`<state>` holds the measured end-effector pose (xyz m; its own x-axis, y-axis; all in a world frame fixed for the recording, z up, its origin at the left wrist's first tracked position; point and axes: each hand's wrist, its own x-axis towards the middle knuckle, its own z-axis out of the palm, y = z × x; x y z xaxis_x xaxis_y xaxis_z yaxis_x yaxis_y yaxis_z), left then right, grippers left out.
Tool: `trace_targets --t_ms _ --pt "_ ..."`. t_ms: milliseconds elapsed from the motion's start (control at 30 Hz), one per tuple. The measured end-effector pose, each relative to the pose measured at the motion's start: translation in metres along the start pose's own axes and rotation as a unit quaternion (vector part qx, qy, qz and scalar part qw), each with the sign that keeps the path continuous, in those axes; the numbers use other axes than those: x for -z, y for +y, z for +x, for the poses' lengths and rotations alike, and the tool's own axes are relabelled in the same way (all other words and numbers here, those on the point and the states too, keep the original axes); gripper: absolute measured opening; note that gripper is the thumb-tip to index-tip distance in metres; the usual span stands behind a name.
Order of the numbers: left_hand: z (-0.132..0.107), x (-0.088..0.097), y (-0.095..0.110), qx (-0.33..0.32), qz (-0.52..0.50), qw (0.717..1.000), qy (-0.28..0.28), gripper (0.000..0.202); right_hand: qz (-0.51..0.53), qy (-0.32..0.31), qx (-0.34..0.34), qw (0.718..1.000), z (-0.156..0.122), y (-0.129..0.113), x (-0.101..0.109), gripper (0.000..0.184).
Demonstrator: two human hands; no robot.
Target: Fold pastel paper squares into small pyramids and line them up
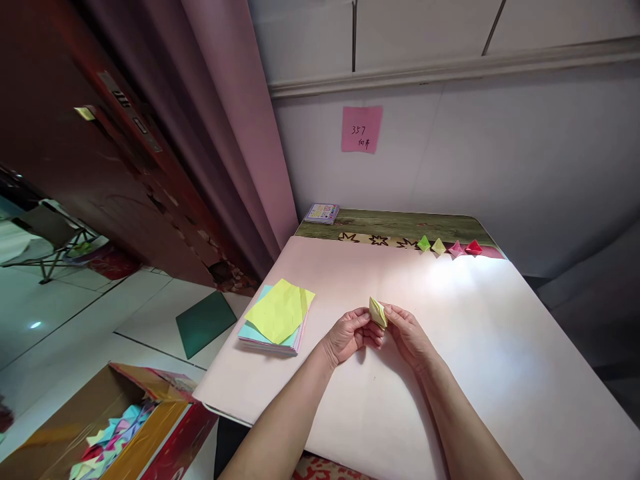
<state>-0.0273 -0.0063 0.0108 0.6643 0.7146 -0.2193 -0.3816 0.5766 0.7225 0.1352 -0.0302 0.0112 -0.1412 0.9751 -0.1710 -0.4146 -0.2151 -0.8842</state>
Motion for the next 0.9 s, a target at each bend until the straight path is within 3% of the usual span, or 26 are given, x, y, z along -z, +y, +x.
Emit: trace_targets --t_ms 300,433,633,767,900 --pt "0.001 -0.003 -0.004 -0.030 0.000 0.999 0.017 0.030 0.017 -0.054 -0.017 0.998 -0.004 -0.007 -0.006 0.040" --pt "0.002 -0.007 -0.004 -0.047 0.025 0.998 0.035 0.038 -0.023 -0.005 0.008 1.000 -0.003 -0.005 -0.004 0.039" --pt "0.006 -0.011 -0.009 -0.116 0.084 0.982 0.122 0.042 -0.103 0.064 0.097 0.988 0.002 0.000 0.002 0.031" --pt "0.011 -0.011 -0.016 -0.157 0.107 0.966 0.174 0.051 -0.156 0.107 0.083 0.978 0.005 0.004 0.008 0.043" --pt "0.015 -0.009 -0.022 -0.205 0.147 0.946 0.203 0.048 -0.120 0.113 0.075 0.983 0.006 0.006 0.010 0.052"
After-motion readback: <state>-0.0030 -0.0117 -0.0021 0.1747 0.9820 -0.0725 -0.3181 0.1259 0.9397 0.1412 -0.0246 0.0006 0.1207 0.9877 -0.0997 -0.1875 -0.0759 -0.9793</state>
